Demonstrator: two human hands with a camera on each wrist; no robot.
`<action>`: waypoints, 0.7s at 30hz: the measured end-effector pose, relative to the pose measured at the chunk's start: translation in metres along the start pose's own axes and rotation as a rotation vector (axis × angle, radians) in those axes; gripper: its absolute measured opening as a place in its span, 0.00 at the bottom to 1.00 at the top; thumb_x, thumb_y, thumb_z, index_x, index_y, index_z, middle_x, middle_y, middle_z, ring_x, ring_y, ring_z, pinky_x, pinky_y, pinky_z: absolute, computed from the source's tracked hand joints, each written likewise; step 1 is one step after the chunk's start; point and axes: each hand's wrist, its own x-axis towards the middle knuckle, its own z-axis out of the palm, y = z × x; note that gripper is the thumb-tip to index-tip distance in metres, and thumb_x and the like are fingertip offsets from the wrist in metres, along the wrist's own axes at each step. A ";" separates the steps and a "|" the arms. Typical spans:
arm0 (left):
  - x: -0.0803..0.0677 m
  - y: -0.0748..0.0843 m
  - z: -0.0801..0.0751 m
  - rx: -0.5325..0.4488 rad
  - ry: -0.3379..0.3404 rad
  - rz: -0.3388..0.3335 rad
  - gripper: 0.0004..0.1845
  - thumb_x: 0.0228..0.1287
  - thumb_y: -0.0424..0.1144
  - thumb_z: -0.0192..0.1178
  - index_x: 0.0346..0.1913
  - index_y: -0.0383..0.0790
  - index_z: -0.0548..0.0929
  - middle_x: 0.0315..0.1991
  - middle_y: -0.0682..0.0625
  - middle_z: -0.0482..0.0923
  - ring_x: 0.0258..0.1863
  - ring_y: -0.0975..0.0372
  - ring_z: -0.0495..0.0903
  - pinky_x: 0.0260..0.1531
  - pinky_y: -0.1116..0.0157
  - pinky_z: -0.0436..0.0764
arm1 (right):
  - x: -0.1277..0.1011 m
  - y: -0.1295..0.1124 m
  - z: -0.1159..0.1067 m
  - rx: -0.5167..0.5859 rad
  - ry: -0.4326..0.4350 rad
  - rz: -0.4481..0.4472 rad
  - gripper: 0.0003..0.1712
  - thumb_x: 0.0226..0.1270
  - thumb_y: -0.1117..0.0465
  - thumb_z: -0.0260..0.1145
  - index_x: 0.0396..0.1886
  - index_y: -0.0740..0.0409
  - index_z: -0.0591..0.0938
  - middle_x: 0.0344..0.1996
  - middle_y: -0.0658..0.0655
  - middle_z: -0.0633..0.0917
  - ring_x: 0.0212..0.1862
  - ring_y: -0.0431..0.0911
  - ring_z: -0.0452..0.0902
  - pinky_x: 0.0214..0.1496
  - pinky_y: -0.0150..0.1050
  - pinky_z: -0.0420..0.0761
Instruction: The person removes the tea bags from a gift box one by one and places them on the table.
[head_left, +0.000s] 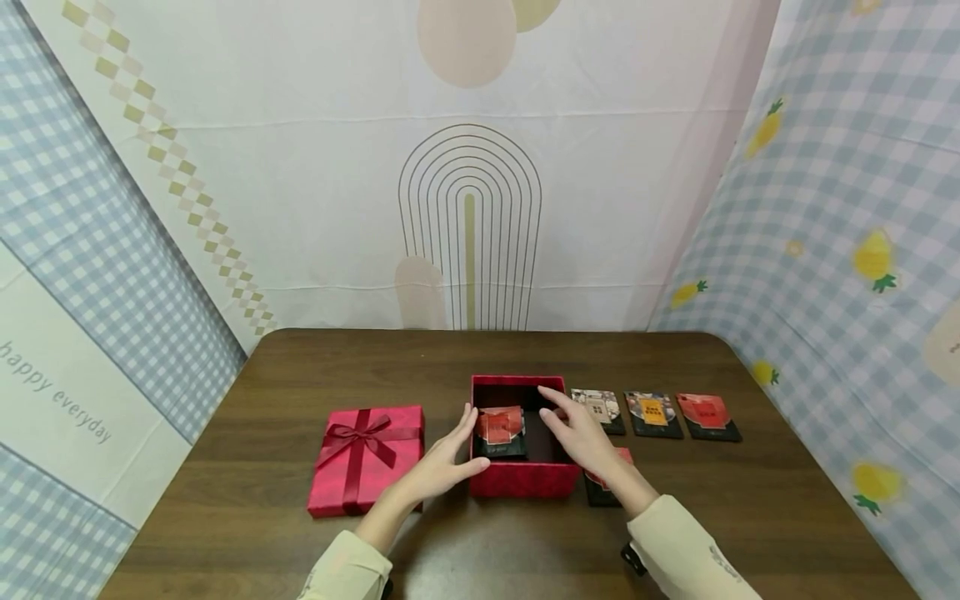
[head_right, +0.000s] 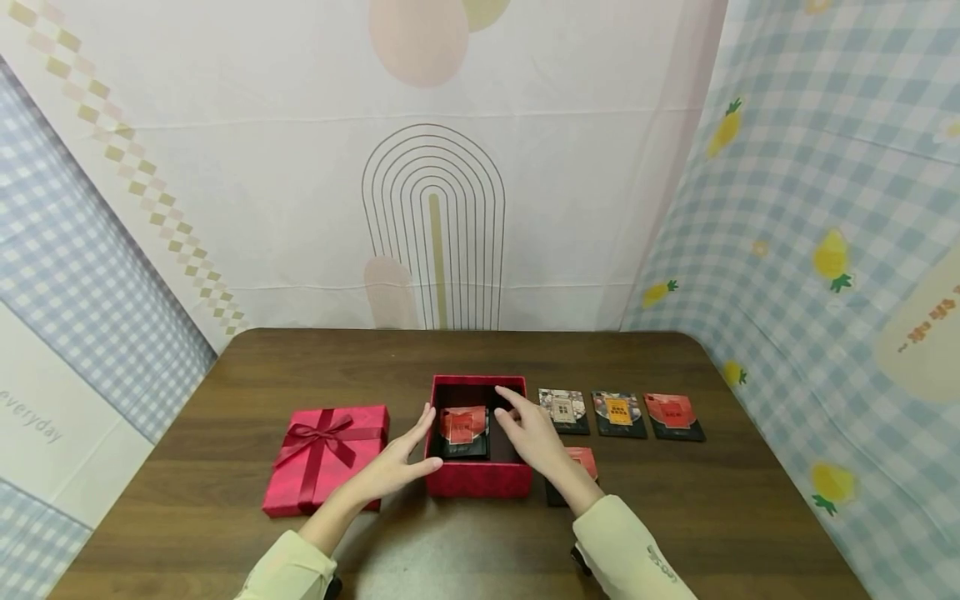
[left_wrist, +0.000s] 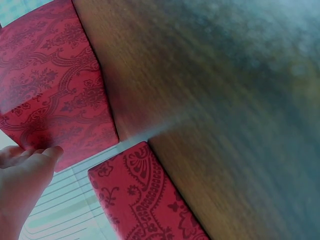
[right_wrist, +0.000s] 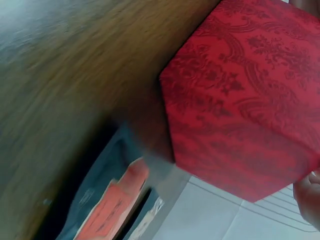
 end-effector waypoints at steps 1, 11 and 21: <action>0.000 0.000 0.000 -0.001 -0.001 0.000 0.43 0.63 0.48 0.55 0.72 0.40 0.42 0.72 0.42 0.32 0.69 0.50 0.43 0.63 0.46 0.52 | 0.002 -0.001 0.002 0.011 -0.023 0.010 0.24 0.68 0.59 0.55 0.63 0.60 0.69 0.38 0.59 0.82 0.30 0.41 0.71 0.27 0.35 0.68; -0.001 -0.001 0.000 0.011 0.006 0.015 0.43 0.64 0.48 0.55 0.71 0.34 0.43 0.71 0.37 0.33 0.69 0.47 0.45 0.61 0.44 0.53 | 0.018 -0.004 0.024 0.011 -0.158 -0.011 0.23 0.68 0.60 0.54 0.61 0.63 0.71 0.44 0.64 0.81 0.36 0.53 0.78 0.34 0.40 0.74; 0.000 0.000 0.000 0.017 0.006 0.008 0.42 0.64 0.48 0.55 0.71 0.35 0.43 0.72 0.39 0.33 0.69 0.48 0.46 0.62 0.45 0.53 | 0.027 -0.002 0.034 -0.136 -0.261 0.086 0.23 0.65 0.63 0.57 0.60 0.64 0.71 0.54 0.65 0.76 0.53 0.55 0.73 0.52 0.53 0.71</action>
